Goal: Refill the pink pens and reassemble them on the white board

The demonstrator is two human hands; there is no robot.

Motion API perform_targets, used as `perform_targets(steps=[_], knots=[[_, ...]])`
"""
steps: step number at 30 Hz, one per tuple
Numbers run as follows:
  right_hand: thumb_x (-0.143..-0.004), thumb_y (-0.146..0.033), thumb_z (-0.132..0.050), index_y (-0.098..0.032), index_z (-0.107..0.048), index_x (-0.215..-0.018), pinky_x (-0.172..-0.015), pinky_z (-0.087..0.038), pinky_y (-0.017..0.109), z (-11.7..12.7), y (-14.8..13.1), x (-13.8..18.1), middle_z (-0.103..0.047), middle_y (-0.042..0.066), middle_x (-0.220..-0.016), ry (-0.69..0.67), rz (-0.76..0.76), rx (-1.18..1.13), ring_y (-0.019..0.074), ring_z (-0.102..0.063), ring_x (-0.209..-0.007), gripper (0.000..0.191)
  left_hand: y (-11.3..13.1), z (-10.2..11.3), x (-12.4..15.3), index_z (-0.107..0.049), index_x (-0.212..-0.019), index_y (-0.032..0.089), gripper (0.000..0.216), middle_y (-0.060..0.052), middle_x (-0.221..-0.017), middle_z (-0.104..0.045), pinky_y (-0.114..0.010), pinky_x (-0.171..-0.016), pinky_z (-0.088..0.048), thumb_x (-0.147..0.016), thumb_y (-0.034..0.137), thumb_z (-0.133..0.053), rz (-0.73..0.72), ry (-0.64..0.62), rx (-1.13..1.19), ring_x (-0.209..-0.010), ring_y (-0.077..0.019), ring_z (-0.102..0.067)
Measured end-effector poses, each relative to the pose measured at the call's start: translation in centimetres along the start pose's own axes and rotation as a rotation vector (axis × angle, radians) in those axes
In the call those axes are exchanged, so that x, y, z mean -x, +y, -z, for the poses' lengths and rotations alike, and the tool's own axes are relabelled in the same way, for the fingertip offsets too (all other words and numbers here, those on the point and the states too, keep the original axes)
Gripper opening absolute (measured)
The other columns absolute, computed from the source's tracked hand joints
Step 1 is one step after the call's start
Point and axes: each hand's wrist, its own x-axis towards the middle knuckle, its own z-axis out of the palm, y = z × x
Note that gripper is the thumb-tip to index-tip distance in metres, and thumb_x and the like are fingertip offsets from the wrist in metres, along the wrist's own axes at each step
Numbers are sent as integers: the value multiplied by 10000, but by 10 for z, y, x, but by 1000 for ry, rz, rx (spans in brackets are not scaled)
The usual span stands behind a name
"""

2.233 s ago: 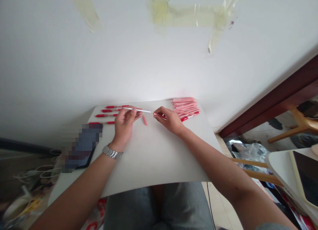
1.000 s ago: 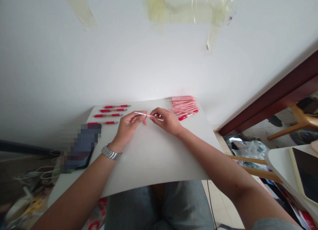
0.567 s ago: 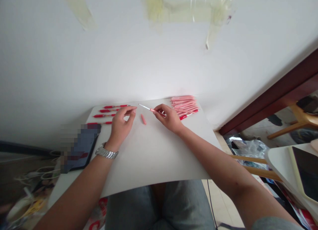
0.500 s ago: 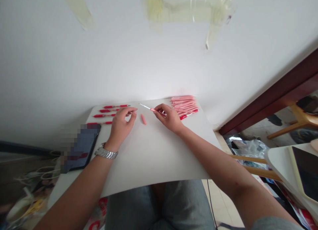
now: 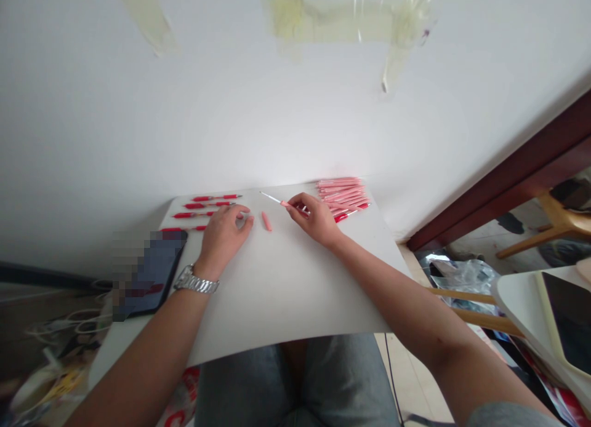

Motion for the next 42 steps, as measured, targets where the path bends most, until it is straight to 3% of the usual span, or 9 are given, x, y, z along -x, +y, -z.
perform_targets(steps=[10,17,28,35,42], knots=[[-1016,-496,-638,-215,-700,-1023,-727,-511,319,-2,-2,0,-750,51,-912,-28,-5,-1,177,-647,-786,287,4,5,0,-737,-1091,232,206,-95,-1005,-701,-368,-725,-439,-999,208,-555,29,-71,-48,-903,-283,-664],[-1010,-501,-646,-216,-699,-1029,-726,-504,316,-3,-1,1,-745,47,-908,-56,-12,-3,173,-640,-782,290,9,11,0,-726,-1136,227,239,-99,-1017,-711,-376,-769,-444,-1025,195,-518,1,-111,-154,-939,-291,-670],[-1008,-500,-645,-214,-704,-1036,-733,-513,321,-3,0,1,-754,52,-915,-74,-23,-2,179,-652,-792,293,4,6,0,-630,-967,196,144,-124,-964,-685,-421,-795,-473,-1035,230,-508,-10,-126,-246,-916,-317,-646],[-1011,-558,-631,-219,-712,-1042,-741,-523,330,-4,1,1,-773,64,-954,-95,-32,-13,185,-662,-796,350,-1,-5,-1,-577,-978,215,108,-122,-974,-646,-438,-848,-487,-1033,215,-484,-59,12,-41,-957,-316,-622],[-1010,-574,-632,-210,-720,-1025,-705,-496,301,-6,-6,3,-758,49,-904,-120,-34,-14,162,-626,-752,375,3,-5,-4,-575,-1080,226,132,-90,-1027,-668,-400,-857,-483,-1057,240,-445,-64,28,237,-943,-271,-625]])
